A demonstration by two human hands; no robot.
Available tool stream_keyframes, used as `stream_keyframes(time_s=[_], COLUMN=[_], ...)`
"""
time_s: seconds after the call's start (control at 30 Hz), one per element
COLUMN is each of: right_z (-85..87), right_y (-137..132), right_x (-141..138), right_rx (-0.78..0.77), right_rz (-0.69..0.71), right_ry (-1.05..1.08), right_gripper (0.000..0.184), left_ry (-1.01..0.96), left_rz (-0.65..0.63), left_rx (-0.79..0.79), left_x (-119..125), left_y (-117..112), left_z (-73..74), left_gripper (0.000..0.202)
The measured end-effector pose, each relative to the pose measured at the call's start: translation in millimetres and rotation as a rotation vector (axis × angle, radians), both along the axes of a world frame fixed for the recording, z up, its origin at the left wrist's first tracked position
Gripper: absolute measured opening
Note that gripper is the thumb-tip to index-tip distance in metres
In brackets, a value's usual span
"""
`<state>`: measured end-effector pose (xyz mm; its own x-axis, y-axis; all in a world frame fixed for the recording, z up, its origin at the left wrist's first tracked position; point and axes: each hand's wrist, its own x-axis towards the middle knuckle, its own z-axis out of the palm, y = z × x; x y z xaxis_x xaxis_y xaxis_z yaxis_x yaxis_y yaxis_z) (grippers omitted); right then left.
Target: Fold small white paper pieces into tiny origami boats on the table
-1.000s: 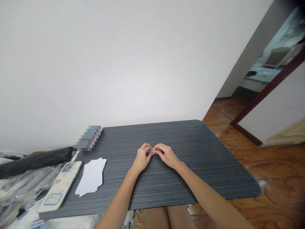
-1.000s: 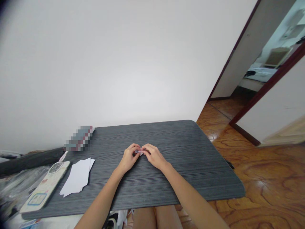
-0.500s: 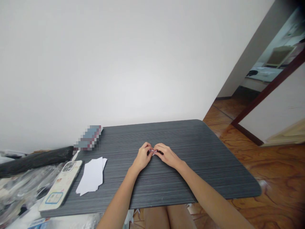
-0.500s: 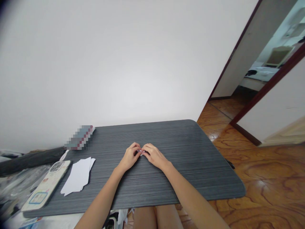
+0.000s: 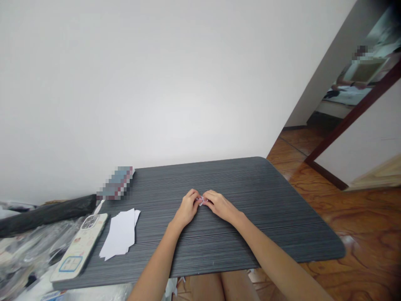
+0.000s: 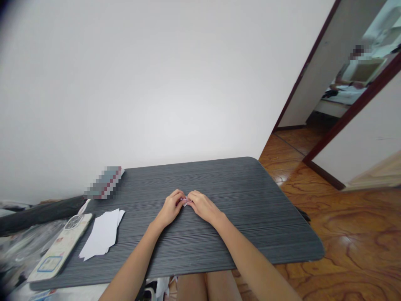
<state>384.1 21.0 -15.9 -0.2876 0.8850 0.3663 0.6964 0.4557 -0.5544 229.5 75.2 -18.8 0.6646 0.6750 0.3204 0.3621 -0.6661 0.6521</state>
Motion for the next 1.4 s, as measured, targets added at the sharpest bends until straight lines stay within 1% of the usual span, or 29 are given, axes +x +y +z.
stream_keyframes(time_s=[0.23,0.33,0.4,0.47,0.57,0.73,0.9,0.97,1.03,1.1,1.17,1.4], right_z=[3.1,5.1,6.3,7.4,8.8,10.9,9.2,7.0,4.8,3.3,2.6,1.7], right_y=[0.7,1.0,1.1,1.0,1.0,1.0,1.7,2.6,3.6,4.5,5.1,6.5], right_x=[4.2,7.2,8.9,10.0,10.2,9.4,8.6,7.8,6.9,6.1,5.5,3.9], right_rx=[-0.063,-0.079,-0.082,-0.080,-0.068,-0.052,-0.034,-0.024,-0.024,-0.046,-0.083,-0.203], right_rz=[-0.037,-0.042,-0.042,-0.037,-0.030,-0.033,-0.046,-0.060,-0.073,-0.084,-0.092,-0.098], right_ry=[0.181,0.232,0.253,0.267,0.287,0.333,0.392,0.426,0.466,0.497,0.515,0.623], right_gripper=[0.008,0.008,0.008,0.008,0.007,0.008,0.007,0.006,0.005,0.014,0.022,0.014], left_ry=[-0.083,-0.101,-0.109,-0.119,-0.148,-0.204,-0.244,-0.257,-0.290,-0.335,-0.358,-0.382], left_rz=[0.019,-0.022,-0.061,-0.070,-0.053,-0.030,0.027,0.069,0.101,0.107,0.095,0.052], left_rx=[-0.067,-0.141,-0.180,-0.185,-0.164,-0.152,-0.148,-0.176,-0.237,-0.296,-0.325,-0.374], left_x=[-2.3,-4.1,-5.0,-5.4,-5.4,-4.4,-3.0,-2.4,-1.8,-1.0,-0.3,1.7], left_y=[0.5,1.3,1.2,0.8,0.0,-1.3,-3.6,-4.4,-4.9,-5.4,-6.2,-8.8], left_z=[5.6,8.4,9.9,10.8,10.9,10.4,10.2,8.9,7.2,6.1,6.4,12.6], left_gripper=[0.019,0.015,0.020,0.022,0.018,0.018,0.019,0.020,0.028,0.038,0.038,0.034])
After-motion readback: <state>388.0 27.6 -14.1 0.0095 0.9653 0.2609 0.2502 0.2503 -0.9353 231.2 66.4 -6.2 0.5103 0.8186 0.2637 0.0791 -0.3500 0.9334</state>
